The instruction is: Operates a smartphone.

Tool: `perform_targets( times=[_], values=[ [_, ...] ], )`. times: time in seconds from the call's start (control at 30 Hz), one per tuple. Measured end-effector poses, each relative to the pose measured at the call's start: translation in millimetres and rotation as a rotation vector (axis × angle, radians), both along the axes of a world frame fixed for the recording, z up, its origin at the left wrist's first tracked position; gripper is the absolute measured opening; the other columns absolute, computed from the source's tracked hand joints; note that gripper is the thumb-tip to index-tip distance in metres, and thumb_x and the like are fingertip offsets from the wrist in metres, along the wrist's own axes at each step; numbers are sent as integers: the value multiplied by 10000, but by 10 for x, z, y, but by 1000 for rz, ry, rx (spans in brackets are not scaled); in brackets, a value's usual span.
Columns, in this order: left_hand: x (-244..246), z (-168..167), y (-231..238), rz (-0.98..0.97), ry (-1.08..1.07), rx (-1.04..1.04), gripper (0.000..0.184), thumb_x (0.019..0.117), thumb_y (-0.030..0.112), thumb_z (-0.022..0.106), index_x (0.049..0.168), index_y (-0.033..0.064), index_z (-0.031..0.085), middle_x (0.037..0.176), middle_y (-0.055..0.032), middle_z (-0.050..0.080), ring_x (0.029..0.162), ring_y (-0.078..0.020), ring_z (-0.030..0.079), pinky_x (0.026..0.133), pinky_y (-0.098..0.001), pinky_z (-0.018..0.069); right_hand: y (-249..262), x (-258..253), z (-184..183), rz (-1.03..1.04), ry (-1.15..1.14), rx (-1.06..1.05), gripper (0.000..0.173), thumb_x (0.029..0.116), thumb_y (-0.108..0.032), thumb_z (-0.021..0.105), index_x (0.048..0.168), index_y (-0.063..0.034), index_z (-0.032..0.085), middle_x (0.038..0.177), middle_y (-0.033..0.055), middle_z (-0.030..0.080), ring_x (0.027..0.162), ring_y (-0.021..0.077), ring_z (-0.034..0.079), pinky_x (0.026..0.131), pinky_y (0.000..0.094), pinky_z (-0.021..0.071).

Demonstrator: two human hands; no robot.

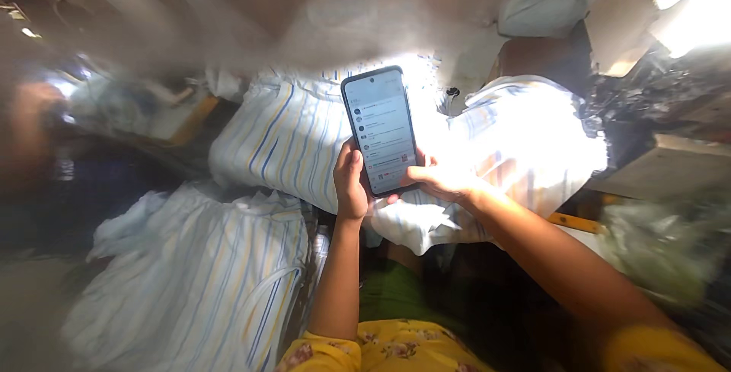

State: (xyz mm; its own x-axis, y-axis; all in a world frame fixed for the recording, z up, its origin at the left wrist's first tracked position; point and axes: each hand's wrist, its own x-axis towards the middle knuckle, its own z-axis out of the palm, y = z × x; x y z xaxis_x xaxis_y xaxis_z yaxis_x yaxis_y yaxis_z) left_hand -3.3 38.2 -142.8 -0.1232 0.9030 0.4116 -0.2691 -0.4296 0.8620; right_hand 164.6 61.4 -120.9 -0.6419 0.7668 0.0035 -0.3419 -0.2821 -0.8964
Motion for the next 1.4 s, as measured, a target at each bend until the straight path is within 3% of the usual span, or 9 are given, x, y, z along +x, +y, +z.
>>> perform_targets(
  times=[0.4, 1.4],
  values=[
    [11, 16, -8, 25, 15, -14, 304, 1077, 353, 398, 1255, 216, 602, 1088, 106, 713, 991, -30, 692, 866, -270, 597, 16, -11, -5, 7, 18, -13, 457, 888, 141, 501, 1267, -115, 493, 1034, 22, 739, 829, 153, 750, 684, 295, 647],
    [5, 4, 6, 49, 43, -23, 322, 1070, 358, 408, 1280, 198, 593, 1107, 106, 691, 1001, -18, 675, 869, -262, 590, 22, -7, -11, 2, 15, -14, 491, 862, 139, 482, 1278, -123, 469, 1048, 23, 722, 856, 158, 746, 686, 310, 649]
  ],
)
